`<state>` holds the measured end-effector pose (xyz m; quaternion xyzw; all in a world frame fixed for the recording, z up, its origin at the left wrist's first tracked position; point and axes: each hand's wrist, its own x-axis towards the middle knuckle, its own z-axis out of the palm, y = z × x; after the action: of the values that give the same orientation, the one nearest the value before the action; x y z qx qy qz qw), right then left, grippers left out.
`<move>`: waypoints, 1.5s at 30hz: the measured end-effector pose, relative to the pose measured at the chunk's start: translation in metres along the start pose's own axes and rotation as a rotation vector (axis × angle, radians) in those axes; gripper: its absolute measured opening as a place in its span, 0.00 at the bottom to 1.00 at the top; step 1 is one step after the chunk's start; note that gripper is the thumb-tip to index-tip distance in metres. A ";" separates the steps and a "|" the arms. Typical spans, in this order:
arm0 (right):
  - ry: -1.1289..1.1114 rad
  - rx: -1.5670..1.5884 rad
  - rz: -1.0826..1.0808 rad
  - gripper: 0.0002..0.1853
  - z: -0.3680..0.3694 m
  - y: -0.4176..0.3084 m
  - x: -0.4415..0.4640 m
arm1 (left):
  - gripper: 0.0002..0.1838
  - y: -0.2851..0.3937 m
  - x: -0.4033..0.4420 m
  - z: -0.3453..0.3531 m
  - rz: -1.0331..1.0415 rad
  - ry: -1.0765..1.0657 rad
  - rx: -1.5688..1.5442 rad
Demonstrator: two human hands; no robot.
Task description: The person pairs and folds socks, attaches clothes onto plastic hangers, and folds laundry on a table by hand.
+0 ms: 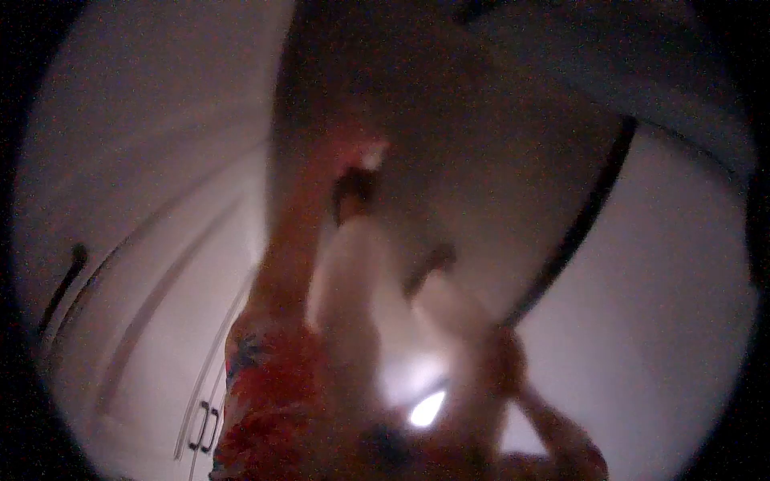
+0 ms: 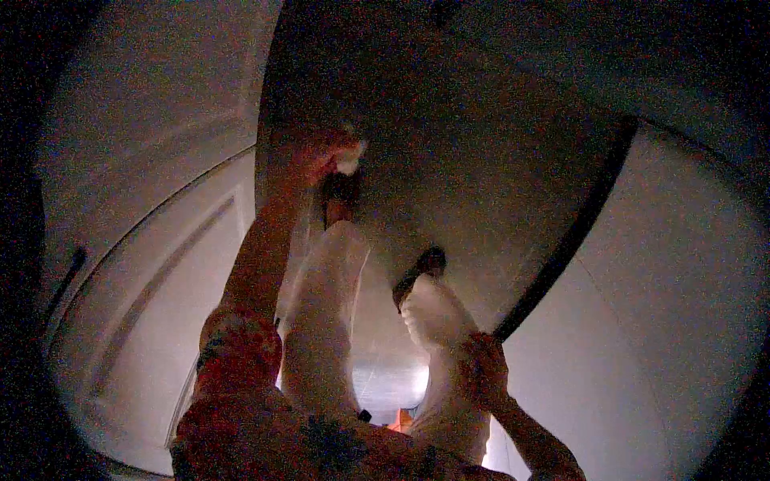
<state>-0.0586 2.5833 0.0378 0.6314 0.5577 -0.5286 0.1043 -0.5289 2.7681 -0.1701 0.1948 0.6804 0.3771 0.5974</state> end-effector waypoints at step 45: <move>1.385 2.170 -0.201 0.15 0.860 1.092 -1.918 | 0.11 -0.961 -2.290 0.611 -0.227 -1.877 0.851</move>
<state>0.7040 0.4345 0.6804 0.4893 -0.1722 -0.2785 -0.8083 0.7178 0.6861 0.6370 0.5398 0.0327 -0.2564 0.8011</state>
